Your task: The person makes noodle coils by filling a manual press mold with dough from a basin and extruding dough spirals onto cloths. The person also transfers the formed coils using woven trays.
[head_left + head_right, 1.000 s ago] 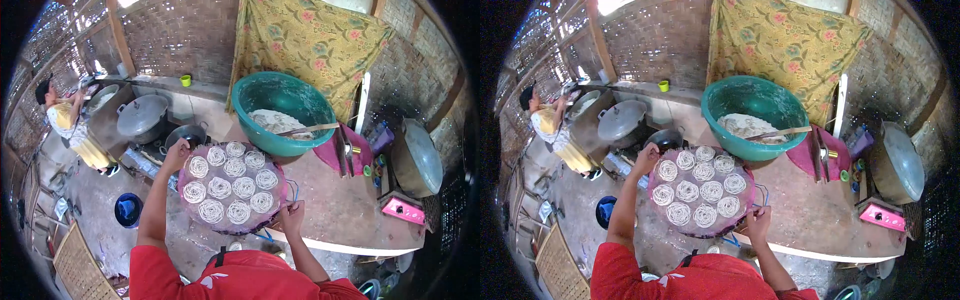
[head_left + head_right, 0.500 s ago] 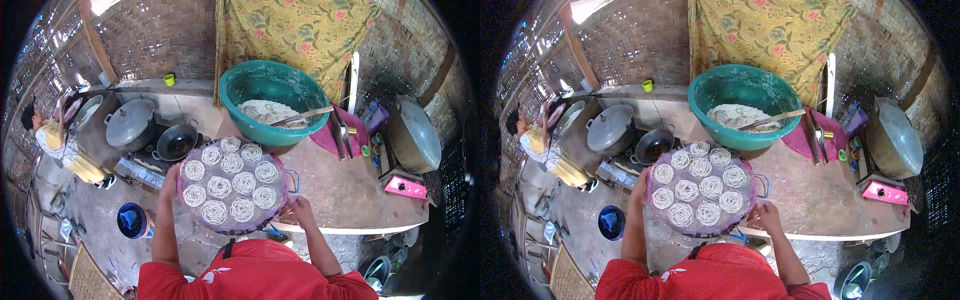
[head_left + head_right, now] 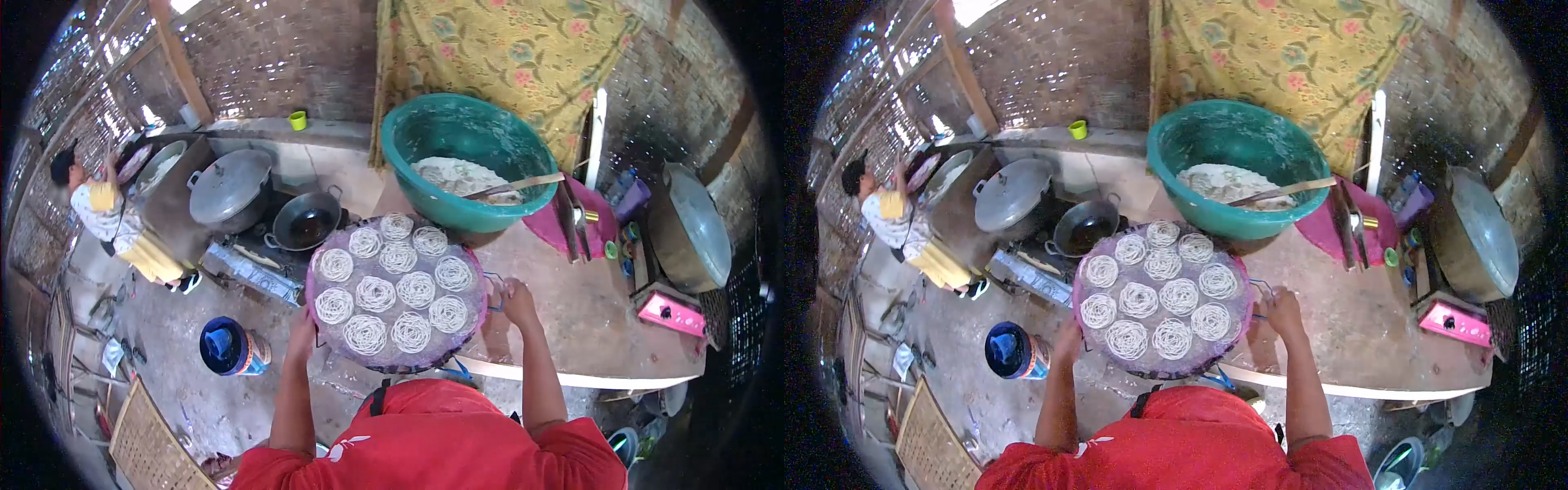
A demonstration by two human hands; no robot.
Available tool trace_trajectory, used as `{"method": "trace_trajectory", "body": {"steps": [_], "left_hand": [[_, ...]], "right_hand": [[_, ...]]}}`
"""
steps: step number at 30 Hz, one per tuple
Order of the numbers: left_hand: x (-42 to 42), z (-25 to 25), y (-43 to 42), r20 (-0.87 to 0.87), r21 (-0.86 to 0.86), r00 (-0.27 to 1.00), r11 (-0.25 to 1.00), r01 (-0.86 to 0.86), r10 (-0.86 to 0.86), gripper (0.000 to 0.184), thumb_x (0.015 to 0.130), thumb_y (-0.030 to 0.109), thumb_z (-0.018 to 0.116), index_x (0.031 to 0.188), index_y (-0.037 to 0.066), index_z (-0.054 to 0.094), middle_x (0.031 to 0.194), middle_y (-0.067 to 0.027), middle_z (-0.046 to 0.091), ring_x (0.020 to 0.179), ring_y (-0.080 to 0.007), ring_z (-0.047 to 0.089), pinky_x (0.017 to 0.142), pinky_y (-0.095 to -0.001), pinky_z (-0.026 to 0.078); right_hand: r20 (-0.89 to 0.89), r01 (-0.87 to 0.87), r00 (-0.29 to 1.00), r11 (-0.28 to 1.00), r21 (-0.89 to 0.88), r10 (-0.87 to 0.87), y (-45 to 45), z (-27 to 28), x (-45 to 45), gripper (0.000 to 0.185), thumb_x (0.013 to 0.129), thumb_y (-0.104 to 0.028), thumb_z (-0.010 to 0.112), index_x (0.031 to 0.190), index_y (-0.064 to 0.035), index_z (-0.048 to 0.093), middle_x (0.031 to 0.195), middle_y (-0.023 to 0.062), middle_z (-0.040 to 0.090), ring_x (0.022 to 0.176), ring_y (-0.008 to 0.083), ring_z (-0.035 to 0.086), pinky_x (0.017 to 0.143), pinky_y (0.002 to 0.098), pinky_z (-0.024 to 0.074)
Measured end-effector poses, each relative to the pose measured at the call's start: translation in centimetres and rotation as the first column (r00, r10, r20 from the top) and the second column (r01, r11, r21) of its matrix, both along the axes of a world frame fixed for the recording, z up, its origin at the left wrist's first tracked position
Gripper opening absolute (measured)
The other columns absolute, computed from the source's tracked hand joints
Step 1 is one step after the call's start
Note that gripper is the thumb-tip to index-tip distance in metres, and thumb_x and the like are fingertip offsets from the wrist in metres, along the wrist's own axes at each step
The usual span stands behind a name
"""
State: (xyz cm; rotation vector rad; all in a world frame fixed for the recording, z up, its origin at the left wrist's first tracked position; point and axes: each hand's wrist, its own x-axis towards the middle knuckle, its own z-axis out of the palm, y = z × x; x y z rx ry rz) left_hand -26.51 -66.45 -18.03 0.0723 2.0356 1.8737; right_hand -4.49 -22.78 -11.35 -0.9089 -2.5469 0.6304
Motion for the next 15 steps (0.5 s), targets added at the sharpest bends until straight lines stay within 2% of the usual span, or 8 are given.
{"method": "trace_trajectory", "body": {"steps": [1,2,4,5,7,8,10,15], "left_hand": [[0.6,1.8,0.0,0.114,-0.090,0.992,0.994,0.058,-0.047,0.037,0.096,0.031,0.039,0.120,0.007,0.053,0.102,-0.0069,0.062,0.086,-0.0185,0.059,0.073,-0.0294,0.046],[1.2,2.6,-0.3,0.235,-0.171,0.968,0.977,0.128,-0.085,0.037,0.096,0.031,0.038,0.119,0.007,0.054,0.102,-0.0057,0.062,0.086,-0.0175,0.058,0.072,-0.0287,0.046],[1.5,1.3,-0.4,0.293,-0.061,0.952,0.991,0.116,-0.094,0.034,0.097,0.029,0.037,0.117,0.007,0.055,0.100,-0.0036,0.062,0.083,-0.0144,0.057,0.068,-0.0266,0.045],[2.0,1.9,0.5,0.282,0.178,0.955,0.983,0.041,-0.091,0.034,0.097,0.029,0.037,0.117,0.008,0.055,0.100,-0.0035,0.063,0.083,-0.0139,0.057,0.068,-0.0267,0.045],[1.8,1.3,0.3,0.282,0.432,0.947,0.902,0.018,-0.154,0.035,0.097,0.027,0.037,0.122,0.007,0.052,0.110,-0.0050,0.061,0.094,-0.0150,0.058,0.080,-0.0292,0.046],[1.9,1.2,0.4,0.283,0.431,0.946,0.902,0.019,-0.155,0.035,0.097,0.027,0.037,0.122,0.007,0.052,0.110,-0.0050,0.061,0.094,-0.0150,0.058,0.080,-0.0292,0.046],[2.1,1.5,0.9,0.326,0.550,0.933,0.833,-0.053,-0.155,0.037,0.097,0.026,0.038,0.125,0.005,0.049,0.118,-0.0062,0.058,0.105,-0.0175,0.056,0.090,-0.0320,0.044],[3.1,2.5,0.6,0.240,0.508,0.965,0.861,-0.032,-0.105,0.038,0.096,0.025,0.038,0.126,0.003,0.048,0.121,-0.0068,0.056,0.109,-0.0190,0.055,0.095,-0.0321,0.041]], "right_hand": [[0.134,0.035,0.991,0.965,-0.261,0.000,-0.9,1.9,-0.1,0.027,0.085,-0.022,0.056,0.097,0.0015,0.062,0.089,0.0220,0.063,0.079,0.0310,0.062,0.072,0.0353,0.0486],[0.145,0.024,0.989,0.964,-0.265,0.015,-1.1,1.1,-0.1,0.027,0.085,-0.022,0.056,0.097,0.0015,0.062,0.089,0.0220,0.063,0.079,0.0310,0.062,0.072,0.0353,0.0486],[-0.064,-0.012,0.998,0.959,-0.283,-0.007,-1.2,-0.2,-0.1,0.027,0.087,-0.021,0.054,0.096,0.0035,0.062,0.082,0.0149,0.064,0.074,0.0246,0.061,0.067,0.0338,0.0474],[-0.059,-0.018,0.998,0.959,-0.284,0.001,-1.4,-0.5,-0.2,0.027,0.087,-0.021,0.054,0.096,0.0035,0.062,0.082,0.0149,0.064,0.074,0.0246,0.061,0.067,0.0338,0.0474],[-0.235,-0.142,0.971,0.690,-0.709,-0.041,-1.9,-0.8,-0.7,0.025,0.088,-0.018,0.050,0.094,0.0039,0.062,0.079,0.0077,0.063,0.073,0.0188,0.059,0.065,0.0334,0.0469],[-0.234,-0.141,0.971,0.690,-0.710,-0.043,-2.0,-1.1,-0.8,0.025,0.088,-0.018,0.050,0.094,0.0039,0.062,0.079,0.0077,0.063,0.073,0.0188,0.059,0.065,0.0334,0.0469],[-0.215,-0.120,0.969,0.526,-0.842,-0.124,-2.1,-1.3,-1.2,0.024,0.088,-0.013,0.046,0.093,0.0025,0.064,0.079,0.0051,0.061,0.072,0.0167,0.056,0.063,0.0317,0.0462],[-0.195,-0.119,0.975,0.489,-0.864,-0.105,-1.7,-1.6,-1.2,0.025,0.087,-0.011,0.044,0.090,0.0018,0.065,0.080,0.0073,0.061,0.072,0.0164,0.056,0.061,0.0288,0.0461]]}}
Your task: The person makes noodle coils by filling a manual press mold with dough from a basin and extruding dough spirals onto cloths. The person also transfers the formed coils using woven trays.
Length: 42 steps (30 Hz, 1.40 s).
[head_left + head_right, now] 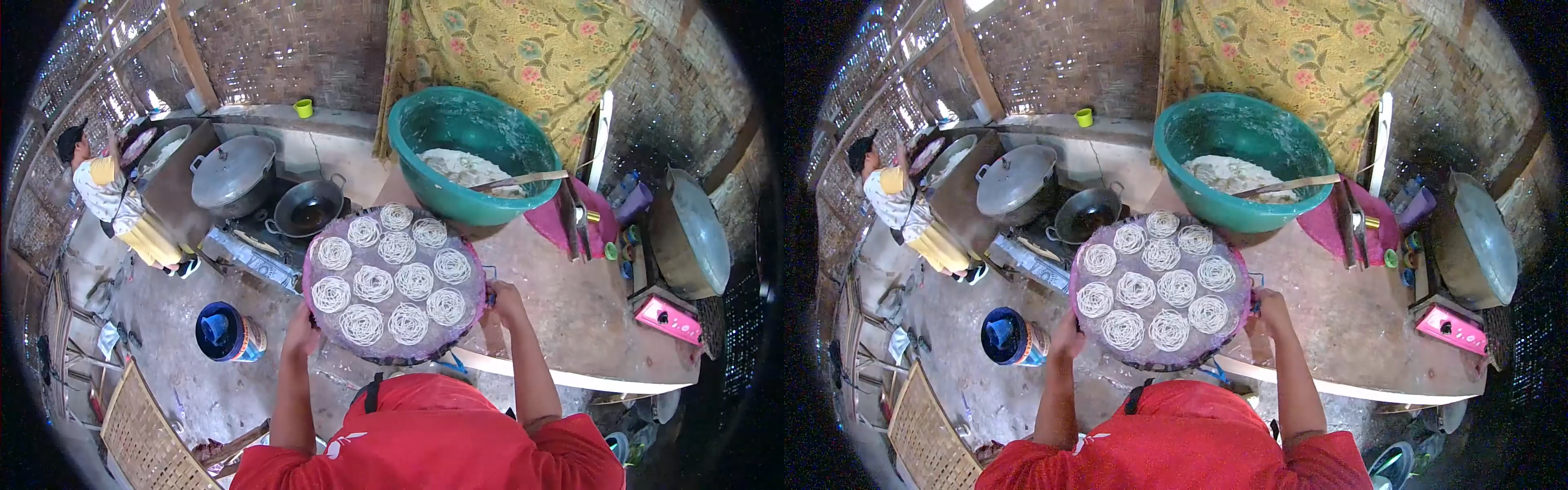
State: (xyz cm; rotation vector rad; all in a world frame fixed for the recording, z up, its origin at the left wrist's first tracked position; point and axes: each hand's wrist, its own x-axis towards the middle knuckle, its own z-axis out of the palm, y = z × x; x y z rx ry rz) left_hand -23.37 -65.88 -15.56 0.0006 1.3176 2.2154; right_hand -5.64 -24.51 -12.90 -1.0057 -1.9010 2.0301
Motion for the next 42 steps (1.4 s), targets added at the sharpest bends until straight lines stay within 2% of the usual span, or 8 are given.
{"method": "trace_trajectory", "body": {"steps": [2,7,9,10,17,19,23,42], "left_hand": [[0.4,0.2,-0.6,-0.040,0.046,0.999,0.999,0.017,-0.015,0.039,0.096,0.024,0.038,0.127,0.003,0.046,0.123,-0.0065,0.055,0.111,-0.0178,0.053,0.097,-0.0305,0.040],[0.7,0.1,-1.7,0.055,0.055,0.994,0.994,-0.093,0.090,0.039,0.096,0.025,0.040,0.126,0.002,0.048,0.119,-0.0071,0.058,0.108,-0.0180,0.055,0.094,-0.0309,0.041],[1.2,0.8,-1.4,0.005,-0.029,0.996,0.995,-0.094,0.094,0.040,0.096,0.028,0.041,0.125,0.002,0.048,0.117,-0.0075,0.059,0.105,-0.0188,0.057,0.091,-0.0320,0.044],[1.4,1.0,-1.1,0.006,-0.030,0.996,0.996,-0.089,0.090,0.040,0.096,0.028,0.041,0.125,0.002,0.048,0.117,-0.0075,0.059,0.105,-0.0188,0.057,0.091,-0.0320,0.044],[1.4,-1.3,-1.0,0.007,0.038,0.983,0.982,-0.184,0.184,0.042,0.097,0.032,0.040,0.127,0.003,0.044,0.119,-0.0087,0.056,0.106,-0.0200,0.056,0.091,-0.0344,0.044],[1.3,-0.8,-0.5,-0.063,0.033,0.972,0.973,-0.226,0.228,0.042,0.097,0.032,0.038,0.128,0.003,0.042,0.121,-0.0088,0.054,0.108,-0.0204,0.055,0.093,-0.0352,0.043],[1.5,0.5,-0.1,-0.203,0.027,0.918,0.940,-0.341,0.339,0.044,0.099,0.035,0.032,0.130,0.004,0.036,0.125,-0.0097,0.048,0.114,-0.0212,0.049,0.097,-0.0363,0.039],[2.3,1.7,0.9,-0.316,-0.143,0.882,0.902,-0.408,0.349,0.058,0.098,0.043,0.028,0.138,0.001,0.025,0.137,-0.0122,0.037,0.126,-0.0221,0.038,0.105,-0.0343,0.028]], "right_hand": [[0.008,-0.096,0.995,0.968,0.232,0.097,-1.6,2.2,0.3,0.031,0.087,-0.020,0.046,0.080,0.0032,0.064,0.074,0.0078,0.062,0.065,0.0149,0.056,0.059,0.0298,0.0447],[0.152,-0.137,0.982,0.982,0.134,0.116,-1.9,0.7,0.7,0.025,0.089,-0.016,0.045,0.085,-0.0001,0.063,0.072,0.0052,0.060,0.062,0.0128,0.056,0.061,0.0289,0.0484],[0.070,0.031,0.995,0.916,0.400,-0.064,-1.5,-2.1,0.8,0.021,0.088,-0.016,0.048,0.087,-0.0012,0.063,0.071,0.0074,0.060,0.065,0.0167,0.059,0.064,0.0310,0.0491],[-0.054,0.192,0.973,0.652,0.733,-0.226,-3.6,2.0,0.7,0.019,0.085,-0.017,0.051,0.089,-0.0022,0.062,0.072,0.0106,0.062,0.068,0.0219,0.061,0.067,0.0329,0.0493],[0.101,-0.165,0.986,0.661,0.732,0.135,0.2,1.4,-2.4,0.018,0.082,-0.012,0.049,0.079,-0.0017,0.063,0.067,0.0102,0.061,0.066,0.0212,0.059,0.064,0.0325,0.0483],[0.188,-0.217,0.972,0.852,0.476,0.142,0.1,1.7,-3.1,0.019,0.081,-0.012,0.050,0.074,-0.0017,0.064,0.063,0.0060,0.059,0.061,0.0144,0.056,0.057,0.0289,0.0451],[0.172,-0.227,0.970,0.895,0.385,0.172,0.3,0.0,-3.3,0.024,0.080,-0.019,0.051,0.076,0.0021,0.063,0.066,0.0143,0.061,0.063,0.0211,0.058,0.061,0.0342,0.0460],[0.065,-0.078,0.996,0.969,0.233,0.065,0.0,2.2,-4.4,0.034,0.089,-0.030,0.052,0.074,-0.0016,0.062,0.069,0.0046,0.059,0.064,0.0149,0.053,0.059,0.0294,0.0414]]}}
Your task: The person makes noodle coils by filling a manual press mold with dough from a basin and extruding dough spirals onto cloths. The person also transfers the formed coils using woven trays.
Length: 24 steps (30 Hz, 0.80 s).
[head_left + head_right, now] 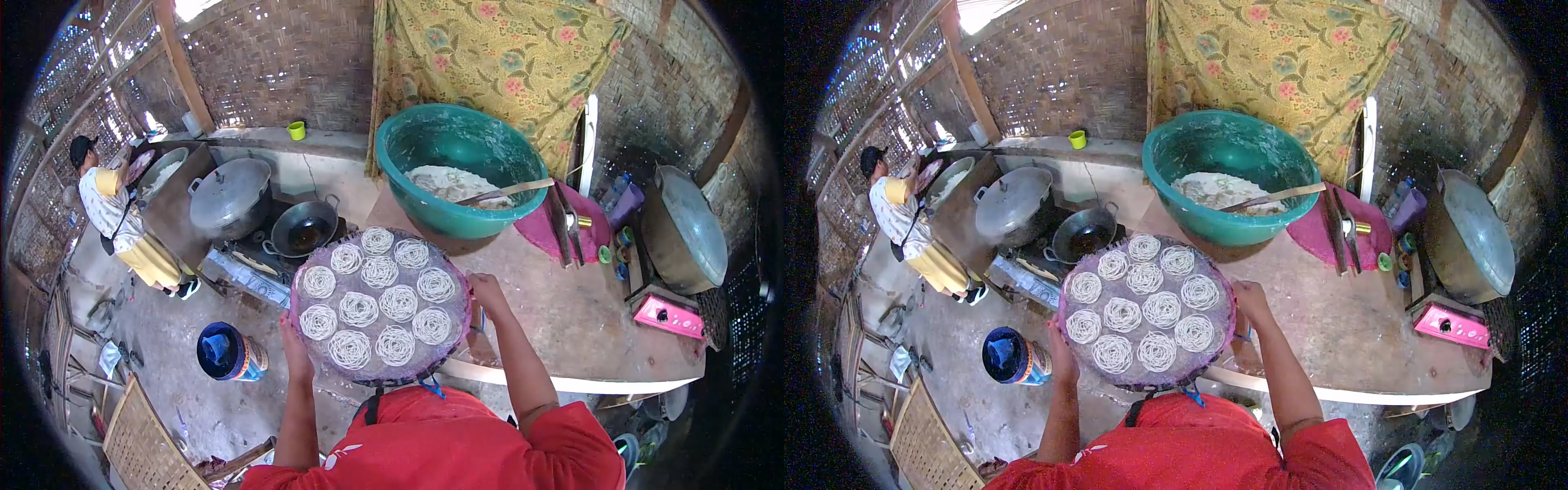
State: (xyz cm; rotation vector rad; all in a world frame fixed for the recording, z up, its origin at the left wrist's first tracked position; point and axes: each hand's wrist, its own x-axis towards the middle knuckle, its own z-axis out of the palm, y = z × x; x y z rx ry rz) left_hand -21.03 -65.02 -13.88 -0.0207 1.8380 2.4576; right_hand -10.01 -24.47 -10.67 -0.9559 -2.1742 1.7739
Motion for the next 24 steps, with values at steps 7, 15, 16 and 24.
{"method": "trace_trajectory", "body": {"steps": [7,15,16,24], "left_hand": [[-0.5,-1.6,-1.0,-0.092,-0.390,0.993,0.914,-0.109,0.079,0.048,0.098,0.036,0.032,0.128,0.000,0.043,0.121,-0.0097,0.050,0.113,-0.0190,0.045,0.099,-0.0317,0.032],[-2.7,-6.1,-7.3,-0.117,-0.288,0.968,0.925,-0.248,0.223,0.040,0.094,0.027,0.034,0.126,0.008,0.049,0.126,-0.0068,0.046,0.118,-0.0209,0.040,0.100,-0.0345,0.029],[-3.8,-6.9,-8.5,-0.060,-0.106,0.980,0.975,-0.195,0.189,0.040,0.094,0.029,0.036,0.126,0.009,0.049,0.122,-0.0059,0.048,0.113,-0.0197,0.042,0.098,-0.0328,0.031],[2.9,-0.1,-4.0,0.058,-0.049,0.941,0.943,-0.330,0.333,0.042,0.087,0.030,0.059,0.113,-0.002,0.055,0.106,-0.0175,0.061,0.093,-0.0224,0.060,0.093,-0.0298,0.043]], "right_hand": [[-0.016,-0.034,0.999,0.994,0.099,0.036,0.1,0.0,0.6,0.028,0.084,-0.024,0.053,0.075,-0.0004,0.064,0.063,0.0094,0.060,0.060,0.0152,0.054,0.059,0.0334,0.0444],[-0.170,0.259,0.964,0.878,0.402,-0.206,10.9,2.5,9.4,0.028,0.087,-0.026,0.058,0.091,0.0012,0.065,0.075,0.0084,0.064,0.064,0.0145,0.058,0.061,0.0303,0.0468],[-0.207,0.321,0.946,0.819,0.476,-0.251,14.2,1.5,10.9,0.028,0.086,-0.026,0.058,0.093,0.0007,0.065,0.075,0.0088,0.065,0.065,0.0152,0.059,0.060,0.0311,0.0475],[-0.102,0.501,0.694,0.378,0.778,-0.712,35.4,-1.2,23.8,0.022,0.080,-0.020,0.056,0.088,-0.0022,0.068,0.079,0.0223,0.065,0.078,0.0383,0.064,0.070,0.0457,0.0503]]}}
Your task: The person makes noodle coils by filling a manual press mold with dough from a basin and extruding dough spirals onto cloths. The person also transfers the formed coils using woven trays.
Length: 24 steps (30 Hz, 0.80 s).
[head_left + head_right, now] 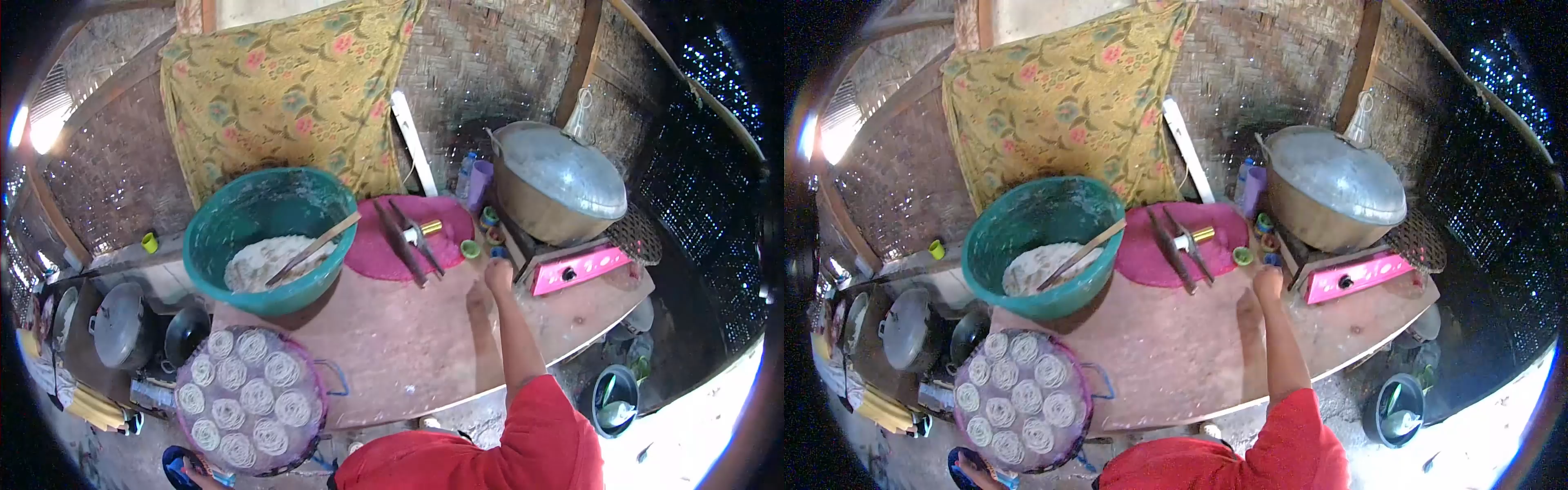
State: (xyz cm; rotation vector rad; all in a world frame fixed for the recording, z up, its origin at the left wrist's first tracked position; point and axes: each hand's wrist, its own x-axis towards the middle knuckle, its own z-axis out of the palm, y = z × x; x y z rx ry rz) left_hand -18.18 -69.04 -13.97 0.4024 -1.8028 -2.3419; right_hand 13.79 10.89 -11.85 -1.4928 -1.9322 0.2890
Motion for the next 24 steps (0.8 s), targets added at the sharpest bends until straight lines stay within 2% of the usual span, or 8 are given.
{"method": "trace_trajectory", "body": {"steps": [3,5,6,11,14,17,19,24], "left_hand": [[5.4,6.9,7.1,-0.084,-0.192,0.993,0.977,-0.093,0.078,0.042,0.089,0.033,0.053,0.115,-0.001,0.054,0.110,-0.0165,0.058,0.098,-0.0233,0.055,0.095,-0.0330,0.039],[8.4,10.2,11.0,-0.125,-0.273,0.986,0.952,-0.139,0.108,0.043,0.089,0.034,0.048,0.116,0.000,0.053,0.113,-0.0158,0.056,0.102,-0.0239,0.053,0.096,-0.0352,0.037],[9.9,11.6,12.7,-0.139,-0.307,0.983,0.938,-0.159,0.121,0.044,0.090,0.035,0.046,0.116,0.000,0.052,0.114,-0.0155,0.055,0.103,-0.0242,0.051,0.097,-0.0363,0.035],[15.8,15.6,17.3,-0.175,-0.381,0.966,0.892,-0.244,0.189,0.048,0.092,0.039,0.034,0.119,0.002,0.050,0.120,-0.0139,0.050,0.112,-0.0257,0.045,0.100,-0.0417,0.029],[14.2,5.0,7.6,-0.231,-0.623,0.925,0.685,-0.378,0.300,0.049,0.096,0.031,0.031,0.130,-0.002,0.041,0.133,-0.0211,0.039,0.122,-0.0320,0.038,0.102,-0.0453,0.029],[15.6,6.2,7.7,-0.239,-0.530,0.891,0.717,-0.453,0.387,0.051,0.095,0.035,0.031,0.132,0.001,0.039,0.134,-0.0175,0.040,0.122,-0.0305,0.039,0.102,-0.0439,0.028],[15.5,6.6,7.4,-0.236,-0.486,0.886,0.741,-0.464,0.399,0.053,0.095,0.038,0.031,0.134,0.003,0.038,0.135,-0.0151,0.041,0.121,-0.0294,0.039,0.102,-0.0430,0.028],[15.1,6.4,8.1,-0.265,-0.392,0.870,0.779,-0.490,0.415,0.058,0.094,0.045,0.031,0.138,0.007,0.035,0.136,-0.0091,0.043,0.121,-0.0268,0.041,0.102,-0.0407,0.028]], "right_hand": [[-0.058,0.065,0.996,0.998,0.027,-0.063,5.1,-0.2,1.0,0.022,0.080,-0.019,0.053,0.086,-0.0030,0.067,0.083,0.0250,0.064,0.080,0.0398,0.064,0.073,0.0468,0.0506],[0.435,-0.227,0.888,0.964,0.137,0.148,12.5,-5.1,1.4,0.021,0.082,-0.018,0.051,0.088,-0.0052,0.067,0.088,0.0238,0.064,0.081,0.0375,0.065,0.072,0.0440,0.0519],[0.263,0.012,0.964,0.992,0.129,-0.046,10.5,-2.4,-0.3,0.019,0.081,-0.013,0.049,0.089,-0.0066,0.065,0.096,0.0200,0.064,0.088,0.0328,0.064,0.075,0.0391,0.0517],[0.047,-0.006,0.999,0.995,0.095,0.001,15.3,-4.3,-2.4,0.017,0.080,-0.010,0.051,0.089,-0.0073,0.065,0.100,0.0181,0.063,0.094,0.0299,0.062,0.079,0.0366,0.0500],[-0.058,-0.023,0.998,0.999,0.048,0.026,15.0,-6.0,-3.4,0.016,0.079,-0.008,0.052,0.088,-0.0076,0.065,0.102,0.0172,0.063,0.097,0.0285,0.062,0.081,0.0353,0.0492],[-0.420,-0.337,0.794,0.893,0.298,0.439,9.4,-1.9,-3.0,0.022,0.086,-0.025,0.052,0.099,-0.0111,0.063,0.106,0.0149,0.062,0.105,0.0311,0.057,0.090,0.0377,0.0433],[-0.209,-0.422,0.864,0.885,0.196,0.459,5.2,1.6,-2.1,0.015,0.072,-0.001,0.059,0.087,-0.0051,0.064,0.097,0.0137,0.063,0.095,0.0285,0.060,0.085,0.0366,0.0458],[0.130,-0.459,0.888,0.833,0.308,0.441,5.7,1.6,-1.3,0.012,0.076,-0.010,0.059,0.085,-0.0039,0.063,0.097,0.0139,0.063,0.094,0.0303,0.060,0.083,0.0376,0.0460]]}}
